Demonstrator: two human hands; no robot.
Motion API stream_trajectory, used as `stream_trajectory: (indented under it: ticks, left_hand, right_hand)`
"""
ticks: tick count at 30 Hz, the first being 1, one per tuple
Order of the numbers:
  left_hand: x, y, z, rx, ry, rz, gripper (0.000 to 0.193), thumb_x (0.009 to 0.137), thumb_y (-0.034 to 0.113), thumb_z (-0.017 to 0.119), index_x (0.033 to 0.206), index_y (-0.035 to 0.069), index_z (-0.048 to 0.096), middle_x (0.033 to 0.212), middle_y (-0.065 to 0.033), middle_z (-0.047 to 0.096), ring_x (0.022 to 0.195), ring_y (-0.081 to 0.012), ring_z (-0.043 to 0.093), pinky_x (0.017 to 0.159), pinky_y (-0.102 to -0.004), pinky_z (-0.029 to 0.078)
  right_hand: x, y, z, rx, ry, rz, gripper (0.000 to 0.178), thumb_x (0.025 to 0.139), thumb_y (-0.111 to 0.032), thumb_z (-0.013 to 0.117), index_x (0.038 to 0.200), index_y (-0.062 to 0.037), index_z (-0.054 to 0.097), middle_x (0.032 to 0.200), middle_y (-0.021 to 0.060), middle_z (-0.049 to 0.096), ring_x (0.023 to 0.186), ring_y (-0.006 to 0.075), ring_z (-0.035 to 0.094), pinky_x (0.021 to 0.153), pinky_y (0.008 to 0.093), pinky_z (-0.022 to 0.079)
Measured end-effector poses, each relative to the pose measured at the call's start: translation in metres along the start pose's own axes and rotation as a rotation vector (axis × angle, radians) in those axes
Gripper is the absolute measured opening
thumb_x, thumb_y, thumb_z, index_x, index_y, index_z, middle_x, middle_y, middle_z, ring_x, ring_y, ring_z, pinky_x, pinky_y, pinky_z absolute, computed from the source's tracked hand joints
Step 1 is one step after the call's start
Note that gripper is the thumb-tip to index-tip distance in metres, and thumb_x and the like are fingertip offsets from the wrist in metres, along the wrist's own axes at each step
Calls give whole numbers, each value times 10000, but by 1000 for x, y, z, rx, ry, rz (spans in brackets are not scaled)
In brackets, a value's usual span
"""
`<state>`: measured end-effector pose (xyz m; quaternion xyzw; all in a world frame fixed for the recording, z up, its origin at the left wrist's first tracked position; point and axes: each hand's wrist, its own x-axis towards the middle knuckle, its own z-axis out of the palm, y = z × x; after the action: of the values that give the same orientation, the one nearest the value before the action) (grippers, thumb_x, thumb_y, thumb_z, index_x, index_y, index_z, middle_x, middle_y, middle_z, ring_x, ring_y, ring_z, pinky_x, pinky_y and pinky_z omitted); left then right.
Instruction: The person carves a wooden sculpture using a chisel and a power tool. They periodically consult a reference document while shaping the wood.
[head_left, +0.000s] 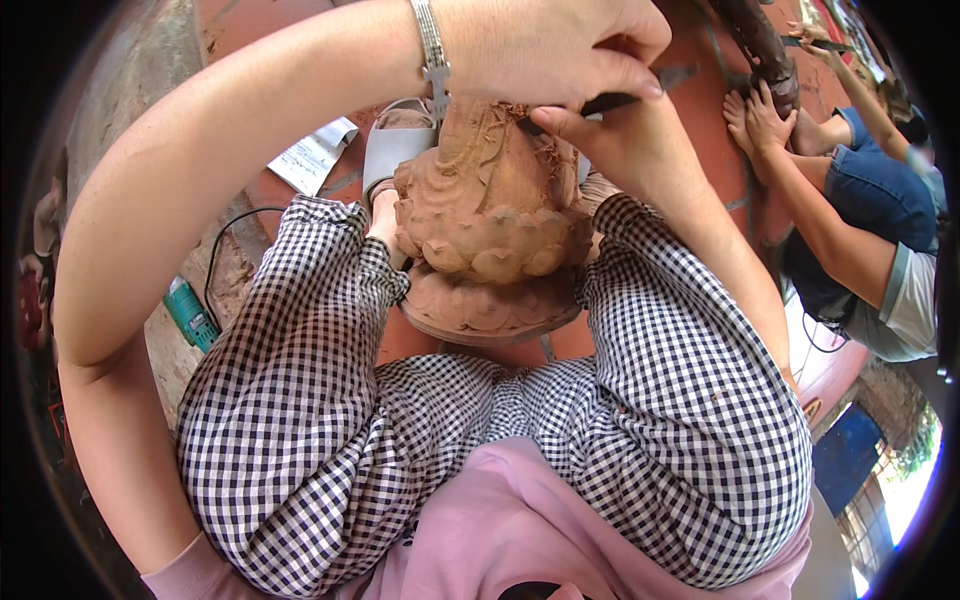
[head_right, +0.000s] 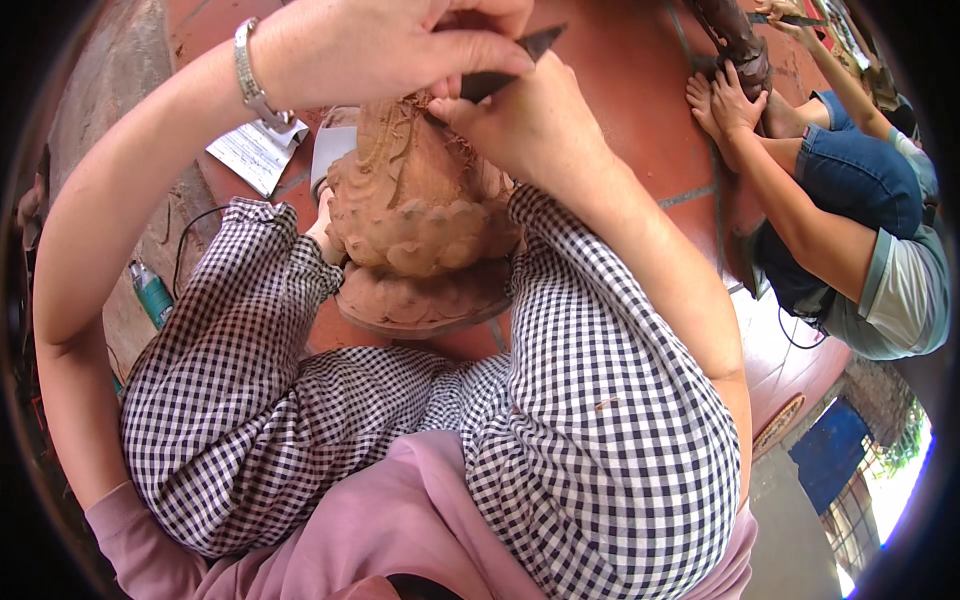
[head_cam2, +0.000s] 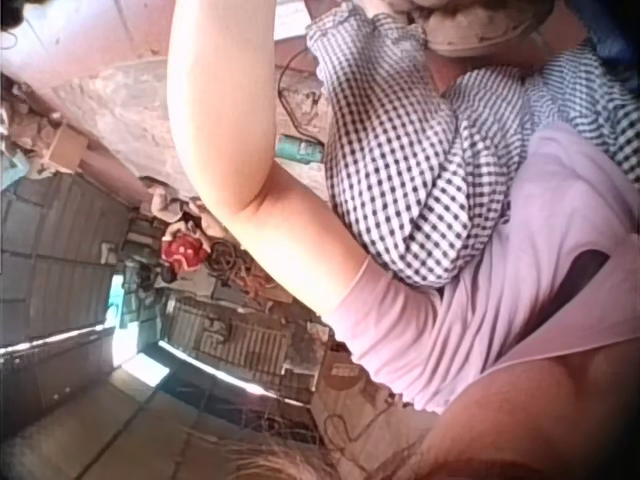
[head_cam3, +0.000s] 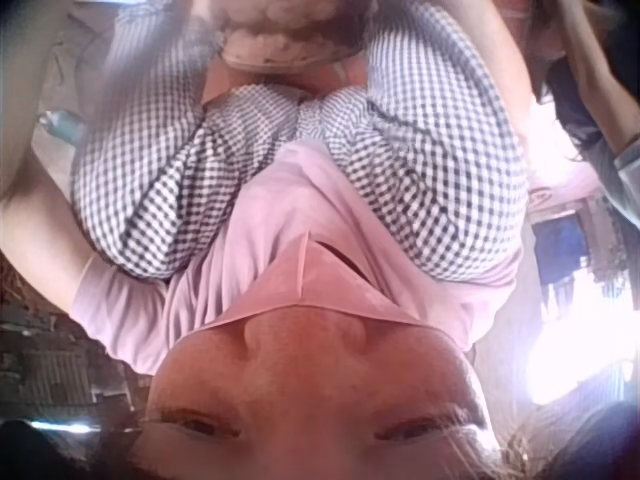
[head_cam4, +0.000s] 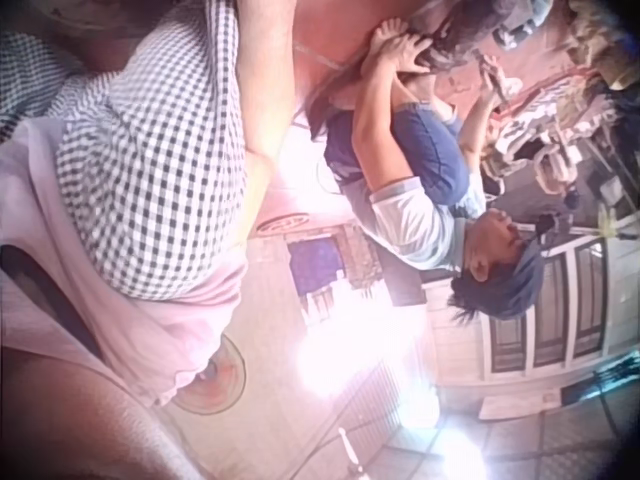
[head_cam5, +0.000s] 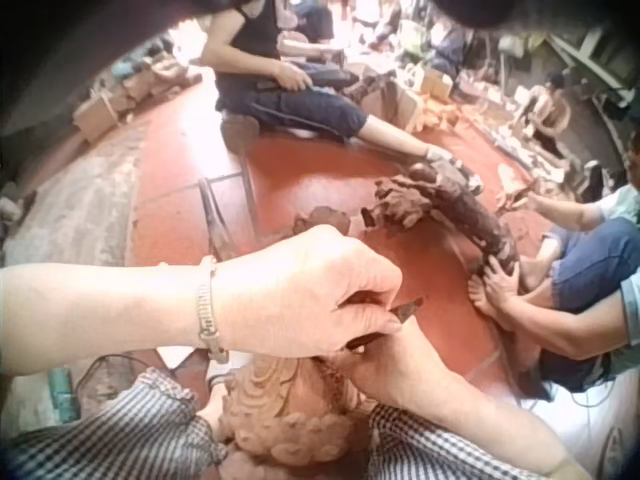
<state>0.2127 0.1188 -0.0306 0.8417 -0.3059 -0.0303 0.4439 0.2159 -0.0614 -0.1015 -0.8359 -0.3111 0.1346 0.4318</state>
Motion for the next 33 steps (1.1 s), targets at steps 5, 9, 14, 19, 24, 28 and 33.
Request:
stream_trajectory:
  ticks: [5,9,14,19,24,28,33]
  left_hand:
    - [-13,0,5,-122,-47,-84,172,868,132,669,819,-21,608,723,-199,623,676,-347,628,643,-396,490]
    - [-29,-14,9,-355,114,-439,206,947,201,648,932,-4,653,763,-77,682,652,-215,606,681,-296,508]
    - [-63,-29,21,-171,237,-681,498,918,224,679,1303,-12,471,1166,-147,595,974,-199,632,773,-326,522]
    - [-132,-8,75,-386,-32,-748,1231,771,568,751,1476,-157,49,1503,-385,220,1441,-433,233,1178,-441,236]
    - [-149,-11,108,-77,-166,-896,1296,752,411,840,1452,-177,-78,1512,-348,195,1444,-357,235,1180,-359,244]
    - [-137,-13,119,-12,-169,-1024,1466,649,618,827,1454,-166,-114,1515,-413,83,1468,-441,93,1199,-420,164]
    - [-142,-19,127,10,-69,-1030,1537,590,722,798,1463,-151,-117,1516,-436,-3,1467,-482,2,1203,-459,124]
  right_hand:
    - [-5,-5,0,125,-130,17,394,748,-134,803,1069,-34,597,855,131,698,786,293,695,692,364,568]
    - [0,8,-8,23,-83,34,263,762,-138,779,960,-26,648,853,135,703,800,286,694,691,366,553]
    - [-8,43,-17,573,129,199,165,889,-162,695,893,-1,661,877,69,723,812,147,681,736,287,545]
    - [-44,57,-10,834,230,491,188,935,-188,668,906,-11,612,910,108,697,837,150,685,800,281,570]
    - [-60,49,2,933,199,532,172,946,-177,659,921,-20,593,901,101,684,799,153,688,747,283,580]
    - [-67,46,-2,771,89,441,167,945,-174,661,929,-21,595,850,84,687,768,142,682,696,257,560]
    - [-81,47,-5,723,-67,356,147,921,-150,680,881,-30,604,795,39,647,696,110,610,616,248,496]
